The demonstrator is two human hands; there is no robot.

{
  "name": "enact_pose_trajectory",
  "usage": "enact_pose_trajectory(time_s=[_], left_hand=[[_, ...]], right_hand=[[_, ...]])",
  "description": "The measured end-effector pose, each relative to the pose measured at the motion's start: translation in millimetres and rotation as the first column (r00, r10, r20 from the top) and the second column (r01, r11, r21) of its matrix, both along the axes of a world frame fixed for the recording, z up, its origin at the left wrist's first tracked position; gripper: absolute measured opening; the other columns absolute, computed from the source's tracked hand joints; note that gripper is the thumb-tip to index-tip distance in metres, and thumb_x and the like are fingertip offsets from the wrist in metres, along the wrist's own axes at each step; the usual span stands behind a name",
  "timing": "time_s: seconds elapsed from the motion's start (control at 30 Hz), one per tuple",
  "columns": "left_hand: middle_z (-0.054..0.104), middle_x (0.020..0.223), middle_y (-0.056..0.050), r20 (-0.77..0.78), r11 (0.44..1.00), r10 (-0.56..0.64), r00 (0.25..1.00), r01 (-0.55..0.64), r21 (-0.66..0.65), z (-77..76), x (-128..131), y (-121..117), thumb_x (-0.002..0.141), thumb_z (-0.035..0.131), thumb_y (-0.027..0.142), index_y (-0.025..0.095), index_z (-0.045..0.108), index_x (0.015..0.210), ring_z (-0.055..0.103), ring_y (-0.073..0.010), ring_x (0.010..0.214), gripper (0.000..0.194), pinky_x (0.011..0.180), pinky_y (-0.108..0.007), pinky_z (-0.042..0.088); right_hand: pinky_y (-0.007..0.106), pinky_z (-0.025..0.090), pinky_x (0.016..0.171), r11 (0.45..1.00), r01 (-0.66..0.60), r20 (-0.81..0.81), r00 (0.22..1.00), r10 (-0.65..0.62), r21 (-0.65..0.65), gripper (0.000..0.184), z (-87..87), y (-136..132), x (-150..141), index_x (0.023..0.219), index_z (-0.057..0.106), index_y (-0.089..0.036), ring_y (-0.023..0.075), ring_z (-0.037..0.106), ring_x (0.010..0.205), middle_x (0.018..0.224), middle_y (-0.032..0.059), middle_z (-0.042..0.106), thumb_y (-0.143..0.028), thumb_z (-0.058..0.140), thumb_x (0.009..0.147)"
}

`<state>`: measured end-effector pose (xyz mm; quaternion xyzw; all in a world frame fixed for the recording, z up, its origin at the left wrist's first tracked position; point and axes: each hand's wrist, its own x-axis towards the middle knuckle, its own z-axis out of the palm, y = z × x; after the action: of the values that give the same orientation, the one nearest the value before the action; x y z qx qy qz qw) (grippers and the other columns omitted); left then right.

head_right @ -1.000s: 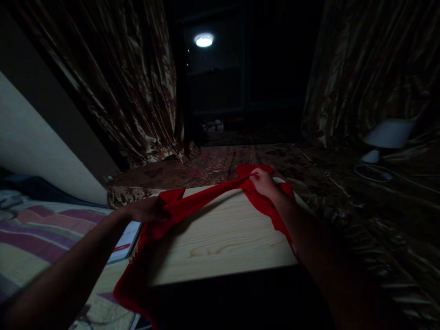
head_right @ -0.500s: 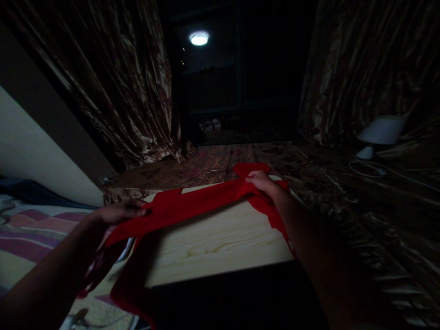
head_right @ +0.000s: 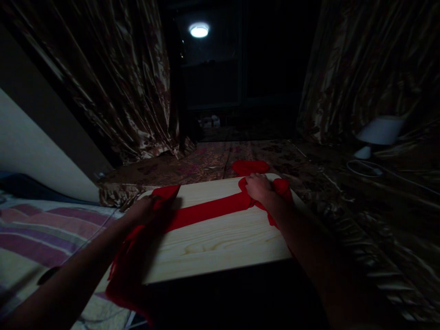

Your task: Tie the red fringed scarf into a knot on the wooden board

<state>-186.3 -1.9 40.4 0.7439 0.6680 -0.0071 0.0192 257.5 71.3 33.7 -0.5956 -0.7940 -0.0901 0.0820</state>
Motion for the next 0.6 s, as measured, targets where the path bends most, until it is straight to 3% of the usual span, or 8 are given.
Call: enact_pose_trajectory(time_s=[0.07,0.17,0.27,0.33,0.43,0.6], left_hand=[[0.054,0.142,-0.017,0.039,0.994,-0.085,0.996,0.082,0.079,-7.6,25,-5,0.091,0.044,0.039,0.013,0.052,0.139,0.053,-0.0289,0.128,0.055,0.105,-0.037,0.041],[0.039,0.156,-0.017,0.138,0.972,-0.233,0.963,0.228,0.053,-25.9,69,-17,0.097,0.032,0.047,0.007,0.035,0.152,0.035,-0.0256,0.144,0.068,0.116,-0.036,0.032],[0.023,0.163,-0.011,0.131,0.971,-0.240,0.962,0.241,0.011,-46.8,104,-29,0.100,0.020,0.054,0.017,0.021,0.159,0.017,-0.0284,0.151,0.069,0.120,-0.051,0.022],[0.017,0.165,-0.010,0.115,0.985,-0.168,0.979,0.171,-0.013,-59.0,118,-34,0.099,0.017,0.057,0.022,0.017,0.159,0.011,-0.0310,0.152,0.070,0.118,-0.060,0.016],[0.012,0.165,-0.010,0.100,0.995,-0.101,0.990,0.101,0.006,-71.4,125,-38,0.098,0.018,0.061,0.024,0.017,0.159,0.009,-0.0317,0.152,0.071,0.118,-0.062,0.014],[0.019,0.164,-0.010,0.116,0.994,-0.086,0.990,0.077,0.082,-76.7,122,-40,0.098,0.020,0.062,0.026,0.024,0.158,0.013,-0.0308,0.152,0.070,0.119,-0.060,0.012]], right_hand=[[0.041,0.038,0.101,0.991,-0.131,-0.036,0.991,0.131,-0.005,0.029,-3.6,-13,-21,0.109,0.070,-0.013,0.0304,0.059,0.113,0.115,0.0199,0.068,-0.025,0.049,0.093],[0.038,0.037,0.105,0.947,-0.315,-0.103,0.946,0.308,-0.066,0.035,-18.9,-35,-56,0.117,0.069,-0.016,0.0272,0.056,0.118,0.123,0.0158,0.067,-0.032,0.046,0.096],[0.041,0.030,0.113,0.886,-0.451,-0.159,0.888,0.432,-0.109,0.055,-42.3,-51,-79,0.145,0.050,-0.022,0.0268,0.042,0.137,0.150,0.0115,0.048,-0.048,0.045,0.097],[0.049,0.022,0.117,0.879,-0.450,-0.148,0.891,0.430,-0.157,0.064,-57.6,-54,-81,0.153,0.038,-0.026,0.0291,0.030,0.146,0.159,0.0093,0.034,-0.056,0.042,0.097],[0.056,0.017,0.118,0.907,-0.366,-0.122,0.930,0.347,-0.207,0.065,-73.6,-49,-68,0.155,0.031,-0.030,0.0308,0.022,0.149,0.162,0.0076,0.026,-0.060,0.035,0.098],[0.050,0.018,0.120,0.949,-0.274,-0.101,0.960,0.261,-0.156,0.064,-81.3,-39,-46,0.156,0.031,-0.027,0.0287,0.024,0.149,0.162,0.0078,0.027,-0.057,0.032,0.100]])
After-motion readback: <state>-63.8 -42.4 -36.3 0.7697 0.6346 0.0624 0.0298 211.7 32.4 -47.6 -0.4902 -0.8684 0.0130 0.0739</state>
